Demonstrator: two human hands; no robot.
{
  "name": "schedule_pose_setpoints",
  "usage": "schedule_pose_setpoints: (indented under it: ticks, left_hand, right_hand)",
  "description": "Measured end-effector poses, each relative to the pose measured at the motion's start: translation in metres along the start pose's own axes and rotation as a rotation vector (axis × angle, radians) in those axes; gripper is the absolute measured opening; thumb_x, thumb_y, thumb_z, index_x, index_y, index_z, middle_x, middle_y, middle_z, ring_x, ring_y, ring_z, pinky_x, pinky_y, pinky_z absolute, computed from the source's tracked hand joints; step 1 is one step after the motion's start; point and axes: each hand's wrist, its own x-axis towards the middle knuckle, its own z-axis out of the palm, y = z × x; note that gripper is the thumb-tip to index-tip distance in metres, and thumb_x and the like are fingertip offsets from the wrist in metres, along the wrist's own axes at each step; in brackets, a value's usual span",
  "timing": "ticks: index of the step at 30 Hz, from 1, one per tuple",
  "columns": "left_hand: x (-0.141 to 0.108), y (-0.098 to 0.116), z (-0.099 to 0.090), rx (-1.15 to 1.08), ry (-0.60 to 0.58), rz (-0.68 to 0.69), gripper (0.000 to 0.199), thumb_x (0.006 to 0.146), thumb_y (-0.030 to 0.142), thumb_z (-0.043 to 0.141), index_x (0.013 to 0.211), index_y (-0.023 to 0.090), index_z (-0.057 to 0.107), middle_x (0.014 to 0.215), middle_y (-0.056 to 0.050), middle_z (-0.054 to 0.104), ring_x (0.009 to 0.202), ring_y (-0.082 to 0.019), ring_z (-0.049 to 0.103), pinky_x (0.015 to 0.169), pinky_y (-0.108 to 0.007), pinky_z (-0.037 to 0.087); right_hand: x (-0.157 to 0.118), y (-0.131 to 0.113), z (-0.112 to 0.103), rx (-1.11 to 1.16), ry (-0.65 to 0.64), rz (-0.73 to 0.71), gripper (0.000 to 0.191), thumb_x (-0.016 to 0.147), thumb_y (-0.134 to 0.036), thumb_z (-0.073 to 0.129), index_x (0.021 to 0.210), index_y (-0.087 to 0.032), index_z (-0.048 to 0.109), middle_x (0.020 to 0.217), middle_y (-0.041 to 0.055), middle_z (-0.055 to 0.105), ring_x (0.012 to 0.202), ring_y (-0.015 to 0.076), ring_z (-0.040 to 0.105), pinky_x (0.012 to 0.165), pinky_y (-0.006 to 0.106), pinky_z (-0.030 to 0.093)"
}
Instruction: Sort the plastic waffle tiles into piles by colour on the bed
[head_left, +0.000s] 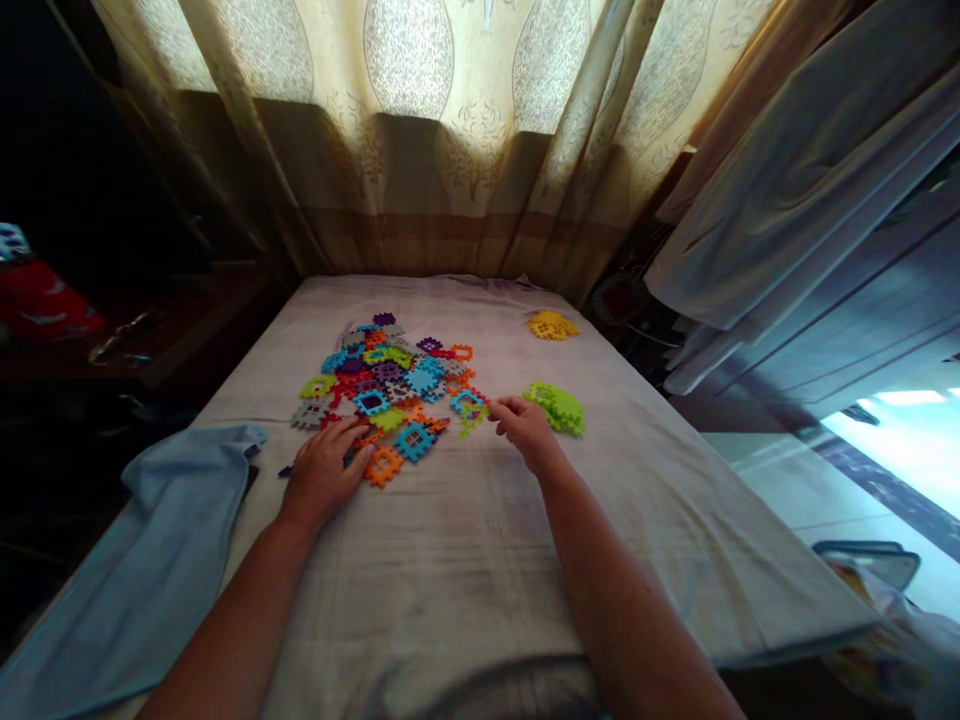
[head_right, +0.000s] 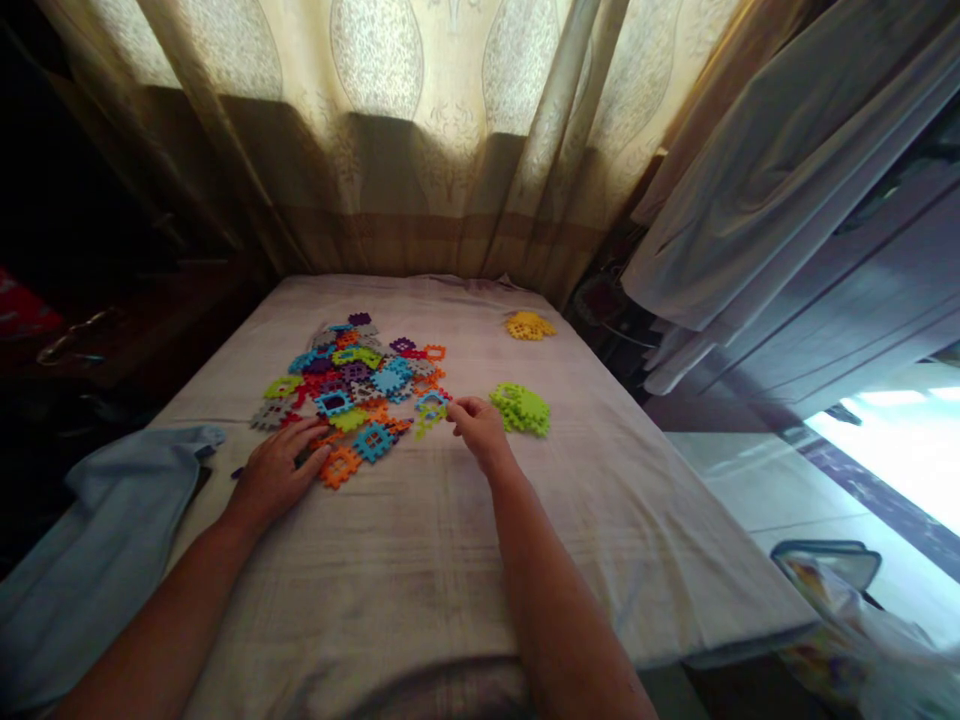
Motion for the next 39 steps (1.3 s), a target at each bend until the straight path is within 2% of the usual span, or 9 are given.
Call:
schedule_pose_setpoints:
  ticks: [3, 6, 9, 12, 22, 27, 30, 34, 39]
  left_hand:
    - [0.000, -0.001, 0.001, -0.002, -0.006, 0.002, 0.044, 0.089, 0.047, 0.043, 0.116, 0.022, 0.068, 0.132, -0.010, 0.063, 0.123, -0.028, 0.057, 0.106, -0.046, 0.043]
    - [0.000, -0.001, 0.000, 0.002, -0.002, 0.008, 0.044, 0.089, 0.047, 0.043, 0.115, 0.022, 0.068, 0.132, -0.010, 0.064, 0.122, -0.028, 0.058, 0.105, -0.046, 0.044]
    - [0.001, 0.000, 0.000, 0.009, 0.001, 0.005, 0.047, 0.090, 0.049, 0.041, 0.115, 0.021, 0.069, 0.131, -0.010, 0.064, 0.122, -0.029, 0.058, 0.105, -0.046, 0.044]
    - [0.001, 0.001, -0.001, 0.015, 0.009, -0.001, 0.047, 0.089, 0.048, 0.041, 0.115, 0.021, 0.069, 0.132, -0.009, 0.064, 0.121, -0.028, 0.058, 0.105, -0.044, 0.044]
    - [0.001, 0.002, -0.001, 0.023, 0.005, 0.001, 0.046, 0.089, 0.047, 0.042, 0.115, 0.021, 0.069, 0.132, -0.010, 0.064, 0.120, -0.029, 0.059, 0.105, -0.047, 0.044]
    - [0.002, 0.003, -0.002, 0.025, -0.011, 0.001, 0.049, 0.089, 0.047, 0.041, 0.117, 0.019, 0.069, 0.132, -0.011, 0.063, 0.121, -0.030, 0.058, 0.104, -0.047, 0.044]
    - [0.001, 0.004, -0.003, 0.025, -0.007, -0.001, 0.048, 0.088, 0.046, 0.041, 0.117, 0.019, 0.069, 0.132, -0.010, 0.064, 0.121, -0.029, 0.058, 0.105, -0.046, 0.044]
    - [0.001, 0.005, -0.003, 0.026, -0.017, -0.008, 0.049, 0.089, 0.046, 0.042, 0.117, 0.018, 0.069, 0.132, -0.011, 0.064, 0.121, -0.030, 0.058, 0.104, -0.046, 0.044]
    - [0.000, 0.004, -0.003, 0.020, -0.018, -0.008, 0.047, 0.089, 0.045, 0.043, 0.118, 0.020, 0.069, 0.132, -0.010, 0.064, 0.122, -0.030, 0.058, 0.105, -0.047, 0.044]
  right_hand:
    - [0.002, 0.016, -0.021, -0.043, 0.214, -0.051, 0.030, 0.066, -0.046, 0.062, 0.075, -0.018, 0.065, 0.065, 0.0029, 0.069, 0.054, 0.0147, 0.061, 0.054, 0.026, 0.049]
    - [0.002, 0.034, -0.052, -0.117, 0.416, -0.016, 0.030, 0.067, -0.045, 0.062, 0.079, -0.018, 0.064, 0.069, 0.0052, 0.072, 0.059, 0.0176, 0.065, 0.058, 0.028, 0.052]
    - [-0.003, 0.044, -0.075, -0.178, 0.506, 0.046, 0.029, 0.067, -0.042, 0.062, 0.081, -0.018, 0.064, 0.073, 0.0069, 0.074, 0.057, 0.0181, 0.065, 0.058, 0.029, 0.051]
    - [-0.010, 0.043, -0.082, -0.208, 0.533, 0.082, 0.024, 0.068, -0.039, 0.061, 0.080, -0.018, 0.064, 0.073, 0.0069, 0.074, 0.053, 0.0179, 0.064, 0.056, 0.028, 0.049]
    - [-0.020, 0.038, -0.074, -0.424, 0.506, 0.164, 0.019, 0.075, -0.037, 0.059, 0.081, -0.021, 0.065, 0.071, 0.0045, 0.074, 0.058, 0.0202, 0.066, 0.059, 0.030, 0.046]
    - [-0.019, 0.039, -0.077, -0.490, 0.502, 0.145, 0.022, 0.077, -0.039, 0.057, 0.083, -0.021, 0.067, 0.066, 0.0035, 0.073, 0.060, 0.0212, 0.065, 0.057, 0.030, 0.043]
    - [-0.019, 0.038, -0.072, -0.552, 0.508, 0.095, 0.023, 0.077, -0.039, 0.056, 0.082, -0.020, 0.068, 0.067, 0.0045, 0.073, 0.066, 0.0219, 0.067, 0.061, 0.029, 0.043]
    - [-0.022, 0.033, -0.045, -0.599, 0.460, -0.052, 0.025, 0.079, -0.040, 0.054, 0.081, -0.020, 0.067, 0.068, 0.0038, 0.071, 0.066, 0.0205, 0.065, 0.062, 0.028, 0.042]
    - [-0.028, 0.013, 0.012, -0.665, 0.217, -0.286, 0.021, 0.085, -0.036, 0.053, 0.081, -0.022, 0.068, 0.072, 0.0019, 0.070, 0.065, 0.0172, 0.062, 0.063, 0.027, 0.043]
